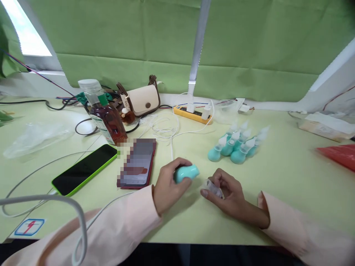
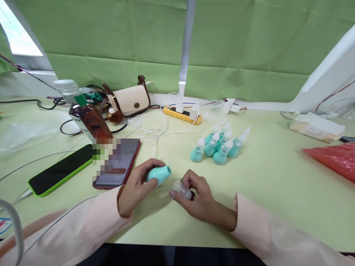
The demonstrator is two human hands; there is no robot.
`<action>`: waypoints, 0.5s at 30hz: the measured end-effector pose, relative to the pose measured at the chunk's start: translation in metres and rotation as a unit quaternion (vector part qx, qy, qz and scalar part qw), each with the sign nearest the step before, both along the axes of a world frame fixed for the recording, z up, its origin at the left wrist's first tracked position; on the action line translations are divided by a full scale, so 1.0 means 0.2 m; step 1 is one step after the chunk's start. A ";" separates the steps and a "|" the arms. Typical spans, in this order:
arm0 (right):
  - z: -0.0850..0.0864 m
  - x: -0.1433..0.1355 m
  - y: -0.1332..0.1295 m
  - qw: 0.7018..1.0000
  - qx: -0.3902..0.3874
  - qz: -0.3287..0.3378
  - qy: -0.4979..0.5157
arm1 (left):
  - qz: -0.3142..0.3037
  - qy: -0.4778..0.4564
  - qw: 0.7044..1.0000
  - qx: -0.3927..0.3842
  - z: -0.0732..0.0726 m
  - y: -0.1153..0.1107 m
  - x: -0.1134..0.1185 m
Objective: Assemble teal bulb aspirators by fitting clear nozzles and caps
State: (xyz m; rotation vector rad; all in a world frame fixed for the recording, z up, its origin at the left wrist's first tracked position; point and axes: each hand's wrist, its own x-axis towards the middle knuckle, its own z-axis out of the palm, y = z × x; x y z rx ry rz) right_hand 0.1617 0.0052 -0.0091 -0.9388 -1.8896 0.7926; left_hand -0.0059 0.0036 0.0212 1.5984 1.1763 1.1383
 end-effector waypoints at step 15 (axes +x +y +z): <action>0.09 0.04 -0.02 0.978 -0.140 0.133 -0.083 | 0.023 -0.123 0.940 -0.318 -0.07 -0.08 -0.01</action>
